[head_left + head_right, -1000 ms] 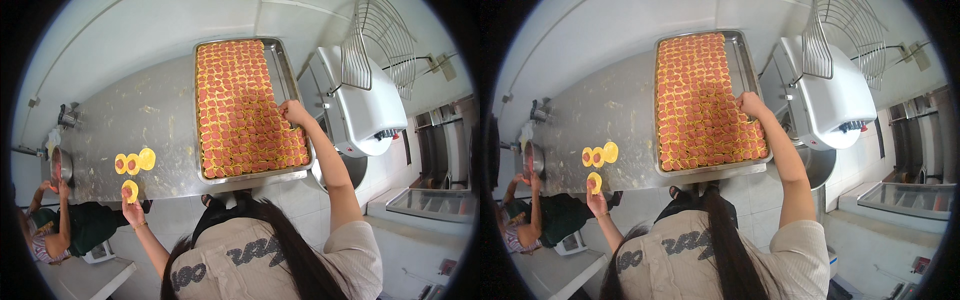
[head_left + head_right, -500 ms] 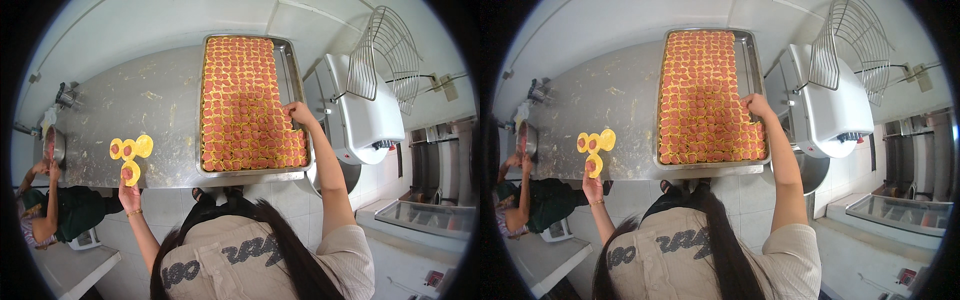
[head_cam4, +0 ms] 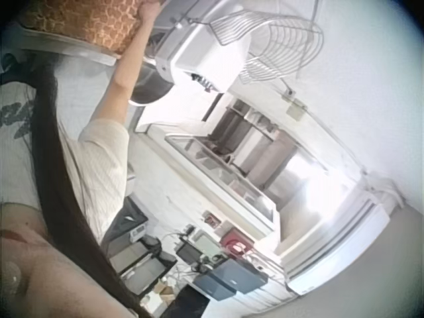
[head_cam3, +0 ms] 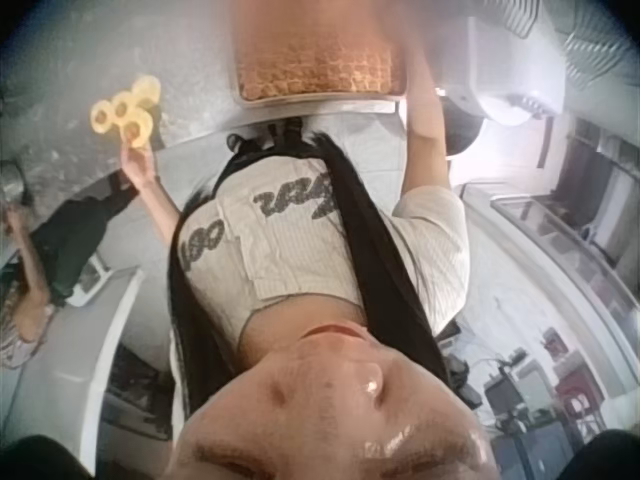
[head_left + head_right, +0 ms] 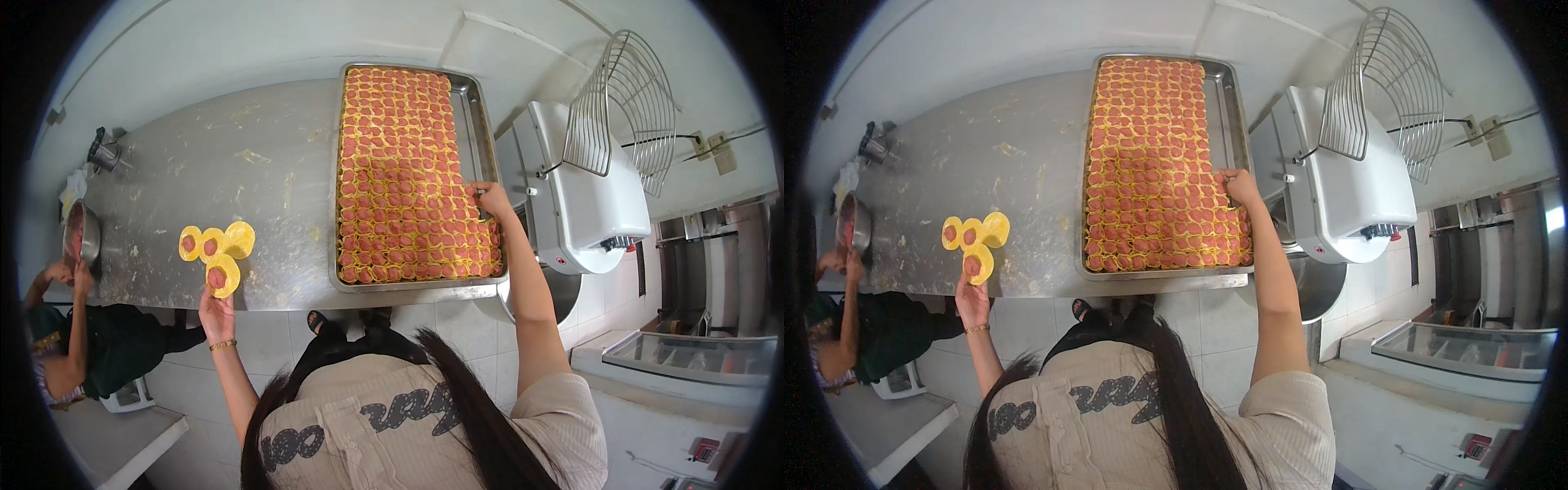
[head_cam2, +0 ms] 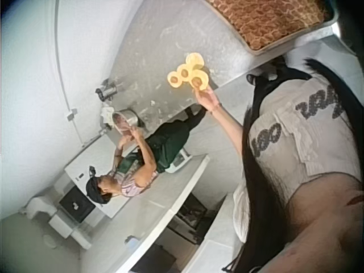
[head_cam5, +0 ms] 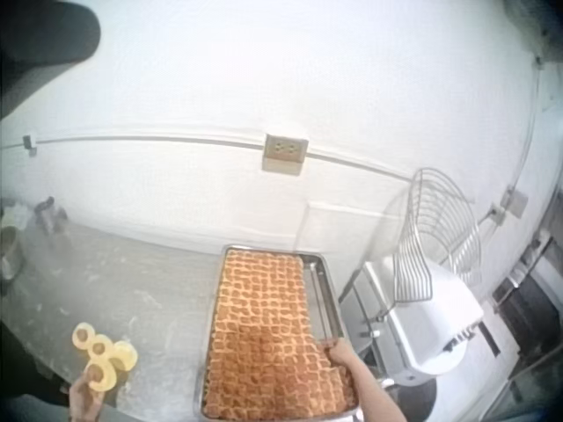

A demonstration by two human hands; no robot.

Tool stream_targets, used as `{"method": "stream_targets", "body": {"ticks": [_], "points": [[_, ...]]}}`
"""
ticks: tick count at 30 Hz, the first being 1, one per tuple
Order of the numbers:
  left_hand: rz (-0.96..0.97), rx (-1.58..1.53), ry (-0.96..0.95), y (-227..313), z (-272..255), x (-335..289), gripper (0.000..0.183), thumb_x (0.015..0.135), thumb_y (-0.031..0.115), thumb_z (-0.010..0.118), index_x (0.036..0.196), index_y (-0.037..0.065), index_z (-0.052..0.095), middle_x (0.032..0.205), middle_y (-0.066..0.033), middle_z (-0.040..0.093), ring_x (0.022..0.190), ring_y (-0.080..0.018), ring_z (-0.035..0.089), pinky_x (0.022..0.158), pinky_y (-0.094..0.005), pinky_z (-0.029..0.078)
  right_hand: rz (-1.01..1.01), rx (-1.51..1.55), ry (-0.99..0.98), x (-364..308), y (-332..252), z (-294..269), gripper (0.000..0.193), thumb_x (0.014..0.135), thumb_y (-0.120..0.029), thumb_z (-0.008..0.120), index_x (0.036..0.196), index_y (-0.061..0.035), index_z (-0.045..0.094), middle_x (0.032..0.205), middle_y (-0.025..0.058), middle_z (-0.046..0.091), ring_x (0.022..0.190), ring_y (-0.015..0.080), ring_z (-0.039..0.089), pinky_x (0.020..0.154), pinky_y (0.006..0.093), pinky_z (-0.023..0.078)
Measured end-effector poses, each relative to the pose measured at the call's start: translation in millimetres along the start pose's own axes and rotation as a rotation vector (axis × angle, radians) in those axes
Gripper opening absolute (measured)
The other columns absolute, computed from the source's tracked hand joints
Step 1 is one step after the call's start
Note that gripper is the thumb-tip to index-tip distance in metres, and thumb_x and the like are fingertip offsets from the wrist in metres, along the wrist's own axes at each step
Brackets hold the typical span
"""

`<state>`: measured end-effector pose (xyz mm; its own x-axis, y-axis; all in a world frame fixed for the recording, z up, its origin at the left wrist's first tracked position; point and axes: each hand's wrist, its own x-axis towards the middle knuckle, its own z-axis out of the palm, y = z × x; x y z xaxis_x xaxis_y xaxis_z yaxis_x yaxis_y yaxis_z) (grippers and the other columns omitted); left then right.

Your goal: The person places a red filling onto yellow dough discs, folds them into half-moon shapes, and arranges them on a metal baking tray. Another person adds filling to dough discs in the background. The assembled pastries are placed in neat rows on the tray.

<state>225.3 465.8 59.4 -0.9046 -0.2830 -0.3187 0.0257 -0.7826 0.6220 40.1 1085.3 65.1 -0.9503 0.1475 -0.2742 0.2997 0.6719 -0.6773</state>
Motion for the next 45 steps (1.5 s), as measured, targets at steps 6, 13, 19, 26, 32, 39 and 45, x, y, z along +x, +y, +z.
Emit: {"method": "stream_targets", "body": {"ticks": [6, 13, 19, 26, 32, 39, 45], "points": [[-0.044, 0.002, 0.009, -2, 4, 7, 0.035, 0.091, 0.015, 0.05, 0.119, -0.005, 0.046, 0.123, -0.0133, 0.053, 0.114, -0.022, 0.051, 0.097, -0.0349, 0.044, -0.003, 0.05, 0.033, 9, 20, 6, 0.036, 0.068, -0.004, 0.066, 0.103, -0.0118, 0.069, 0.099, 0.0122, 0.067, 0.091, 0.025, 0.063, 0.078, 0.0312, 0.048], [-0.157, -0.034, -0.061, -14, 44, 5, 0.035, 0.091, 0.011, 0.049, 0.121, -0.007, 0.044, 0.125, -0.0158, 0.051, 0.116, -0.0251, 0.05, 0.099, -0.0391, 0.043, 0.011, -0.297, 0.088, -4, -15, 0, 0.039, 0.07, -0.012, 0.068, 0.109, -0.0113, 0.065, 0.095, 0.0152, 0.067, 0.089, 0.0245, 0.064, 0.077, 0.0354, 0.049], [-0.231, -0.054, -0.134, -26, 78, 0, 0.031, 0.092, 0.013, 0.046, 0.122, 0.002, 0.045, 0.121, -0.0113, 0.053, 0.112, -0.0214, 0.053, 0.095, -0.0362, 0.046, -0.342, 0.407, -0.025, -52, -149, 97, 0.034, 0.085, -0.021, 0.061, 0.116, -0.006, 0.059, 0.093, 0.007, 0.064, 0.084, 0.014, 0.061, 0.072, 0.0303, 0.049], [-0.237, 0.367, -0.077, -39, 74, 1, 0.03, 0.092, 0.013, 0.043, 0.12, 0.001, 0.044, 0.113, -0.0098, 0.056, 0.101, -0.0168, 0.058, 0.084, -0.0318, 0.051, 0.118, 0.963, -0.697, -138, -228, 285, 0.027, 0.088, -0.016, 0.058, 0.107, 0.0027, 0.058, 0.091, 0.0079, 0.06, 0.077, 0.0144, 0.061, 0.068, 0.0273, 0.051], [-0.03, 1.041, 0.084, -61, 35, 5, 0.024, 0.092, 0.014, 0.044, 0.102, 0.002, 0.062, 0.087, -0.0064, 0.062, 0.07, -0.0122, 0.058, 0.066, -0.0245, 0.05, 0.036, 0.672, -0.489, -150, -218, 322, 0.021, 0.084, -0.005, 0.056, 0.101, 0.0067, 0.06, 0.089, 0.0092, 0.063, 0.077, 0.0152, 0.062, 0.069, 0.0261, 0.052], [-0.066, 0.687, -0.08, -64, 32, 4, 0.026, 0.088, 0.002, 0.051, 0.114, 0.002, 0.056, 0.104, -0.0047, 0.06, 0.091, -0.0109, 0.059, 0.076, -0.0241, 0.051, -0.095, 0.881, -0.501, -167, -218, 312, 0.023, 0.082, -0.001, 0.058, 0.103, 0.0053, 0.061, 0.091, 0.0098, 0.064, 0.079, 0.0149, 0.062, 0.073, 0.0266, 0.051], [-0.163, 0.651, -0.006, -58, 43, 4, 0.018, 0.086, 0.003, 0.059, 0.103, 0.006, 0.058, 0.1, -0.0025, 0.06, 0.09, -0.0101, 0.058, 0.077, -0.0254, 0.052, -0.039, 0.901, -0.434, -170, -225, 305, 0.018, 0.082, -0.003, 0.061, 0.099, 0.0032, 0.062, 0.09, 0.0066, 0.064, 0.08, 0.0125, 0.06, 0.073, 0.025, 0.048]]}}
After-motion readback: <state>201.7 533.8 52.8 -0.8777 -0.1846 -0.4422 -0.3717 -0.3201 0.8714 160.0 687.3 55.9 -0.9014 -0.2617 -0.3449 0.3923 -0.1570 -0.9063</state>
